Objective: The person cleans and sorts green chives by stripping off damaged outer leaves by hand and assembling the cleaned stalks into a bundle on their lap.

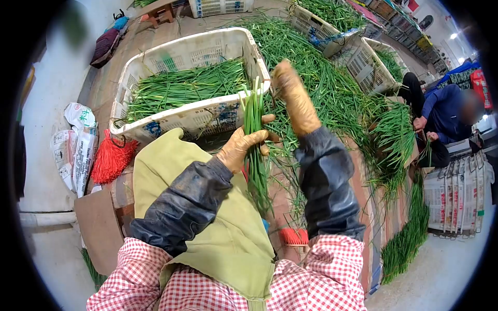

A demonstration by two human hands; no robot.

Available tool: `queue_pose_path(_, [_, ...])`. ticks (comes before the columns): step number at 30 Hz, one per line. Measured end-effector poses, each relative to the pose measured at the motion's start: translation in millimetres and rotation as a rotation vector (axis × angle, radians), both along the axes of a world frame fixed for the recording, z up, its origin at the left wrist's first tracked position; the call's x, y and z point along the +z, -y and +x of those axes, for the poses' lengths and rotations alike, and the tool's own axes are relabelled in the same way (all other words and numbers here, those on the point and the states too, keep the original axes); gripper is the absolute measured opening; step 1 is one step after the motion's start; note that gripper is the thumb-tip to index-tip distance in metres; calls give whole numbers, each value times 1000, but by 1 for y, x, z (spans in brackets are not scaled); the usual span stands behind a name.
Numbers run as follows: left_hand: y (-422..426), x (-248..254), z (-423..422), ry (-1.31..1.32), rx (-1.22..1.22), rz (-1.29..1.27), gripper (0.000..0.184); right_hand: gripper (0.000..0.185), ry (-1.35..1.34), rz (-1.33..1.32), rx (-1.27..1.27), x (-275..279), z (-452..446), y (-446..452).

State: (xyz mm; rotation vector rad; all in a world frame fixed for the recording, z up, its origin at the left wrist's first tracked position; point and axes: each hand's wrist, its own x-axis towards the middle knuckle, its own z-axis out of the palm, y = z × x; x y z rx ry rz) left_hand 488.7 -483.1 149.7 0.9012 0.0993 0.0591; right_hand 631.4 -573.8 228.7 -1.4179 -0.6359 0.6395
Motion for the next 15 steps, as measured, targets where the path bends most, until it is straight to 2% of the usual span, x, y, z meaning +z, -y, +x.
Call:
queue_pose_path(1, [-3,3,-1,-12,-90,-110,57,80,277,-4,-136,12,-1,-8])
queue_pose_path(2, [-5,5,0,-21,-178,-219,53,80,278,-6,-137,20,1,-9])
queue_pose_path(3, [-6,4,1,-21,-177,-220,53,77,288,-180,179,26,2,-9])
queue_pose_path(5, [-5,1,1,-41,-225,-332,47,72,465,-272,526,11,8,-12])
queue_pose_path(6, [-8,-1,2,-44,-230,-338,47,72,460,-278,522,10,17,-8])
queue_pose_path(8, [-19,-3,0,-55,-138,-360,42,70,350,-313,-16,26,16,-4])
queue_pose_path(9, [-27,-7,2,23,-108,-387,39,73,283,-173,-19,15,25,4])
queue_pose_path(10, [-35,-8,5,17,-78,-528,33,81,219,-203,4,3,33,12])
queue_pose_path(14, [-72,-22,17,82,85,-647,21,101,-266,-339,299,-50,12,31])
queue_pose_path(15, [-76,-23,17,64,127,-695,18,102,-352,-287,391,-58,-1,32])
